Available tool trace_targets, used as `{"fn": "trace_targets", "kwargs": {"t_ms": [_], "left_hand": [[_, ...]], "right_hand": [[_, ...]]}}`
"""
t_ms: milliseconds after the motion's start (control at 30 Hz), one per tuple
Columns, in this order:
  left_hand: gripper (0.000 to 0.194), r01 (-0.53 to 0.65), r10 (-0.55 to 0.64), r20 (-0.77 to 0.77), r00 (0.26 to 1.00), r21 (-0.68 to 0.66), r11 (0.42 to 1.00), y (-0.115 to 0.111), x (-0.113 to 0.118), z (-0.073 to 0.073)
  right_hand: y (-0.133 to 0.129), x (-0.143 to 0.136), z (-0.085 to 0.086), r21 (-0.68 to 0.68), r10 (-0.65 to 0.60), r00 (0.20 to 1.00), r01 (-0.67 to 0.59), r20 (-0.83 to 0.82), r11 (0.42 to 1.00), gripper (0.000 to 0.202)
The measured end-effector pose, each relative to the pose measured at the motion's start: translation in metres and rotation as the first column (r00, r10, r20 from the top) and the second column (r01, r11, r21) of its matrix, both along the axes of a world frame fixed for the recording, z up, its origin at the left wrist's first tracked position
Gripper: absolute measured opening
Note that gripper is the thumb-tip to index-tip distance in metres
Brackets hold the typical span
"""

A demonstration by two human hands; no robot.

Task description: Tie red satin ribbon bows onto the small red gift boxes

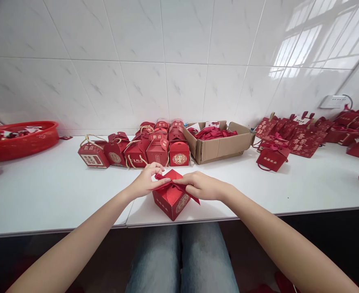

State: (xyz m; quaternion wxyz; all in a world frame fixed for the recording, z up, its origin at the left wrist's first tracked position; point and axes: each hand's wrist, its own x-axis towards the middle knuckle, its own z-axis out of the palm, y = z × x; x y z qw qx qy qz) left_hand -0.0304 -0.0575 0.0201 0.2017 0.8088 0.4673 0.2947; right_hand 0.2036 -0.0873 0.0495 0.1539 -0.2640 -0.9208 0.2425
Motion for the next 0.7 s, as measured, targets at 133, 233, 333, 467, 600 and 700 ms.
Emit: {"fn": "trace_targets", "kwargs": {"t_ms": [133,233,333,467,600,700], "left_hand": [[0.031,-0.025,0.025,0.015,1.0,-0.002,1.0,0.0,-0.001,-0.001],[0.029,-0.047,0.047,0.019,0.999,0.001,0.999,0.0,-0.001,-0.001],[0.029,-0.061,0.06,0.023,0.998,0.022,0.998,0.0,-0.001,-0.001],[0.027,-0.025,0.031,0.087,0.996,-0.079,0.997,-0.005,-0.001,0.001],[0.031,0.026,0.014,0.185,0.983,-0.208,0.978,-0.012,0.001,0.007],[0.033,0.022,0.013,0.179,0.984,-0.194,0.981,-0.014,0.003,0.012]], "right_hand": [[-0.002,0.001,0.003,-0.01,0.011,1.0,-0.011,0.013,1.0,0.05],[-0.003,0.002,0.004,-0.015,0.024,1.0,-0.024,0.005,1.0,0.051],[-0.003,0.002,0.003,0.021,0.029,1.0,-0.029,-0.008,0.999,0.049],[-0.004,0.003,0.004,0.05,0.026,1.0,-0.026,0.004,0.998,0.048],[-0.005,0.003,0.003,0.228,-0.117,0.993,0.108,0.03,0.968,0.035],[-0.007,-0.005,0.001,0.391,-0.239,0.963,0.27,-0.126,0.88,0.033]]}}
